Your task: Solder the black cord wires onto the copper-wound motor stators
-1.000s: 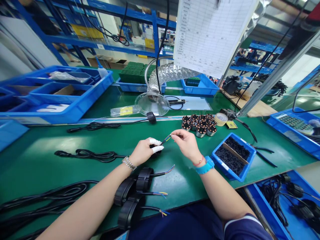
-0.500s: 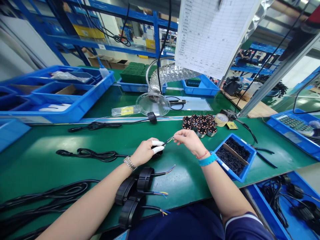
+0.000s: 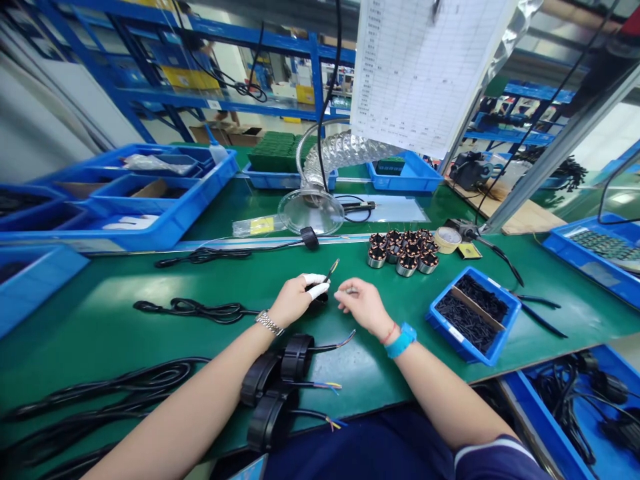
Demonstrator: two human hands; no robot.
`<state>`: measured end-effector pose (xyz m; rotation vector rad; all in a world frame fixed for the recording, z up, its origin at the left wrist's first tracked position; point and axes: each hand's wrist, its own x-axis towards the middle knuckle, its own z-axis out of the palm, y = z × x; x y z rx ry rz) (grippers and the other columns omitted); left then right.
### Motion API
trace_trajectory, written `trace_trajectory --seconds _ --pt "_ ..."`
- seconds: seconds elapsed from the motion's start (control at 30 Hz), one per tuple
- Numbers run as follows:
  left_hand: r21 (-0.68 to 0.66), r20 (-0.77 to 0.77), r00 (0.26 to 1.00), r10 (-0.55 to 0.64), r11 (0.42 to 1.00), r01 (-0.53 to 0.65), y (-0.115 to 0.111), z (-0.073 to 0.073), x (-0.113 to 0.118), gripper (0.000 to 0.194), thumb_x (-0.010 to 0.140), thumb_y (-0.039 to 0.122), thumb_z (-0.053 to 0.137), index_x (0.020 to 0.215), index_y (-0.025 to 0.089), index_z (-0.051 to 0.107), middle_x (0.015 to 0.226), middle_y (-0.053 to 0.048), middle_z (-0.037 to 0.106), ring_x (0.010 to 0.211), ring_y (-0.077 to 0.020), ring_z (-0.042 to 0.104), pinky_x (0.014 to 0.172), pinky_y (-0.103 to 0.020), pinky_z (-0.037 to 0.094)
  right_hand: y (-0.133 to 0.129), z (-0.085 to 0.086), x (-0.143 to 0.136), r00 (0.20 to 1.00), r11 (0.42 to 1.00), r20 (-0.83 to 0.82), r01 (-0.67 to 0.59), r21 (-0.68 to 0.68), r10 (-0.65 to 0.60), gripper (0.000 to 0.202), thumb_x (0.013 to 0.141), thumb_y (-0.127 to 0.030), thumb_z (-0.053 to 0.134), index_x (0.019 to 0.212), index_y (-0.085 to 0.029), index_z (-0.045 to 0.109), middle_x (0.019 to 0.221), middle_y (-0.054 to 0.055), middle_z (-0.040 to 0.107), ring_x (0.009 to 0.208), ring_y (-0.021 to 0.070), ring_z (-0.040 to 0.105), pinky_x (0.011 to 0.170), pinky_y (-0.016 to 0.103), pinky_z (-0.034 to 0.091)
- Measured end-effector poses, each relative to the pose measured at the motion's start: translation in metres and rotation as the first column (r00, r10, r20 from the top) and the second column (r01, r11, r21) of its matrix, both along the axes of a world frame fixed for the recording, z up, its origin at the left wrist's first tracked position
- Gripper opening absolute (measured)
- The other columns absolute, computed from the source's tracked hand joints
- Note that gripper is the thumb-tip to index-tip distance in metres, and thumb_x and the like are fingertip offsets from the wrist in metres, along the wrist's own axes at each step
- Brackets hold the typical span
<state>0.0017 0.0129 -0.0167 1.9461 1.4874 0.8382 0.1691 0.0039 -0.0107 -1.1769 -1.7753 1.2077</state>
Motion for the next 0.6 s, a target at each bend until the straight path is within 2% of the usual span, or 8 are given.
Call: trace_trajectory --seconds 0.07,0.17,0.27,0.3,0.37,0.43,0.5,0.6 --pt "-0.011 -0.042 0.999 0.001 1.0 -0.002 0.005 0.007 0.002 0.034 0.082 0.034 0.042 0.103 0.014 0.061 0.104 -0.009 0.064 0.097 -0.0199 0.058 0.087 -0.032 0.044 -0.01 -0.004 -0.007 0.998 0.998 0.042 -0.043 0.052 0.041 0.021 0.075 -0.027 0.055 0.09 -0.014 0.06 0.07 0.003 0.063 0.058 0.0111 0.058 0.058 0.026 0.048" --pt "-0.024 -0.1 0.994 -0.05 0.999 0.048 0.01 0.029 -0.009 0.037 0.082 0.033 0.041 0.11 0.016 0.058 0.115 -0.007 0.059 0.107 -0.0191 0.052 0.094 -0.03 0.038 -0.016 -0.004 -0.015 0.988 0.984 0.118 -0.117 0.138 0.101 0.019 0.073 -0.019 0.057 0.091 -0.017 0.064 0.087 0.006 0.064 0.074 0.0139 0.059 0.073 0.029 0.048" --pt "-0.051 -0.198 0.973 -0.114 0.993 0.106 0.003 0.049 -0.055 0.041 0.076 0.034 0.051 0.114 0.02 0.055 0.121 -0.006 0.055 0.113 -0.0225 0.048 0.098 -0.033 0.033 -0.007 -0.002 -0.017 0.975 0.968 0.188 -0.156 0.198 0.119 0.019 0.076 -0.016 0.054 0.091 -0.017 0.064 0.095 0.007 0.064 0.088 0.0165 0.058 0.082 0.032 0.044" --pt "-0.096 -0.32 0.931 -0.178 0.983 0.155 -0.002 0.052 -0.078 0.043 0.075 0.034 0.051 0.116 0.023 0.053 0.123 -0.005 0.053 0.113 -0.0231 0.047 0.097 -0.035 0.033 -0.002 -0.002 -0.016 0.97 0.963 0.208 -0.168 0.212 0.123 0.019 0.076 -0.016 0.053 0.092 -0.016 0.064 0.096 0.007 0.064 0.089 0.017 0.057 0.083 0.033 0.044" --pt "-0.229 -0.494 0.834 -0.245 0.962 0.146 -0.017 0.048 -0.13 0.049 0.073 0.033 0.053 0.121 0.024 0.048 0.125 -0.006 0.05 0.112 -0.0242 0.048 0.094 -0.035 0.036 0.009 -0.002 -0.014 0.961 0.953 0.242 -0.191 0.235 0.133 0.02 0.077 -0.016 0.052 0.093 -0.016 0.064 0.096 0.008 0.064 0.09 0.0175 0.057 0.083 0.033 0.044" --pt "-0.28 -0.625 0.756 -0.195 0.96 0.015 -0.032 0.036 -0.178 0.05 0.07 0.03 0.053 0.119 0.022 0.05 0.122 -0.008 0.053 0.109 -0.0265 0.05 0.091 -0.036 0.038 0.02 -0.003 -0.015 0.954 0.942 0.263 -0.213 0.259 0.143 0.021 0.077 -0.015 0.052 0.094 -0.017 0.064 0.096 0.007 0.064 0.091 0.0173 0.058 0.084 0.033 0.044" --pt "-0.254 -0.688 0.713 -0.136 0.965 -0.061 -0.044 0.023 -0.213 0.037 0.074 0.028 0.047 0.109 0.022 0.057 0.112 -0.006 0.059 0.101 -0.0248 0.054 0.087 -0.034 0.041 0.033 -0.006 -0.022 0.947 0.93 0.278 -0.238 0.279 0.159 0.02 0.078 -0.015 0.051 0.093 -0.018 0.064 0.097 0.005 0.065 0.093 0.0165 0.058 0.086 0.032 0.043" --pt "-0.091 -0.755 0.653 0.059 0.977 -0.194 -0.046 0.014 -0.236 0.031 0.075 0.03 0.045 0.101 0.023 0.061 0.102 -0.005 0.063 0.093 -0.0238 0.057 0.081 -0.031 0.043 0.058 -0.011 -0.043 0.936 0.914 0.298 -0.279 0.294 0.189 0.02 0.079 -0.015 0.051 0.094 -0.019 0.064 0.098 0.004 0.065 0.095 0.0153 0.057 0.089 0.03 0.043"
